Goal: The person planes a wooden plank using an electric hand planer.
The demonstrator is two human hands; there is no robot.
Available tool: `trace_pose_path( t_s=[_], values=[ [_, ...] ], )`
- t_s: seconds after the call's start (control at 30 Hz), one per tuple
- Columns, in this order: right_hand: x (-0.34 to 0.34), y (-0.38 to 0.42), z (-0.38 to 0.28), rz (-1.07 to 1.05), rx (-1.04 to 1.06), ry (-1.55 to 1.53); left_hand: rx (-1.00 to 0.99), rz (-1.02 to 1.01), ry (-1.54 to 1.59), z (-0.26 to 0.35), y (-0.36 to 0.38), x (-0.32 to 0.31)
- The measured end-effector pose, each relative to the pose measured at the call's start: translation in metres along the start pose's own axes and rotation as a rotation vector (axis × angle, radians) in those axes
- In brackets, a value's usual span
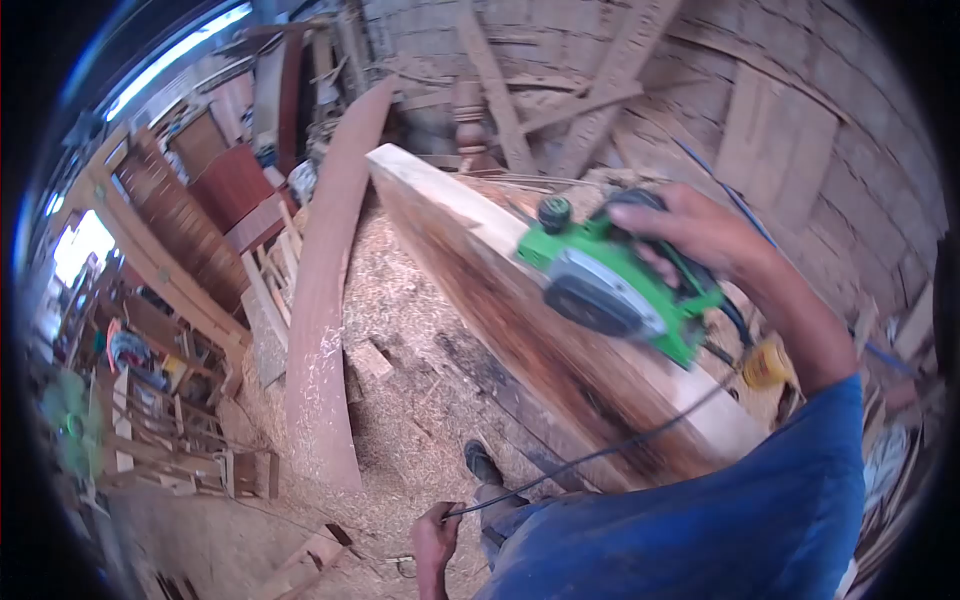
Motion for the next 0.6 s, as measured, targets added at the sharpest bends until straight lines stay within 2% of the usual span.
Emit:
trace_pose_path(
  t_s=[0.17, 0.23, 0.33, 0.43, 0.47, 0.5, 0.53, 0.57, 0.6],
  values=[
    [-0.003, 0.254, 0.032, 0.295, -0.137, -0.016, -0.245, -0.271, -0.119, 0.042, 0.021, -0.073],
    [-0.017, 0.349, 0.046, 0.457, -0.155, -0.085, -0.387, -0.408, -0.231, 0.068, 0.037, -0.107],
    [-0.060, 0.484, 0.061, 0.769, -0.149, -0.148, -0.572, -0.694, -0.362, 0.076, 0.073, -0.161],
    [-0.124, 0.603, 0.071, 1.053, -0.159, -0.173, -0.734, -0.862, -0.482, 0.049, 0.111, -0.205],
    [-0.150, 0.635, 0.076, 1.169, -0.153, -0.197, -0.753, -0.915, -0.456, 0.029, 0.120, -0.218],
    [-0.176, 0.665, 0.082, 1.266, -0.179, -0.242, -0.609, -0.996, -0.359, -0.007, 0.124, -0.231],
    [-0.201, 0.694, 0.089, 1.361, -0.214, -0.280, -0.710, -1.033, -0.393, 0.005, 0.151, -0.234],
    [-0.223, 0.717, 0.098, 1.389, -0.216, -0.348, -0.796, -0.971, -0.453, -0.002, 0.168, -0.239],
    [-0.242, 0.739, 0.107, 1.393, -0.190, -0.403, -0.799, -0.987, -0.445, -0.018, 0.184, -0.248]
  ],
)
Point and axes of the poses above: each hand's wrist, its own y-axis away from the middle knuckle, its own x-axis out of the back of the hand, z = x × y, the point moved 8 cm from there along -y, towards the middle knuckle, and after that the axes turned 9 degrees about -z, right-handed, at the moved point
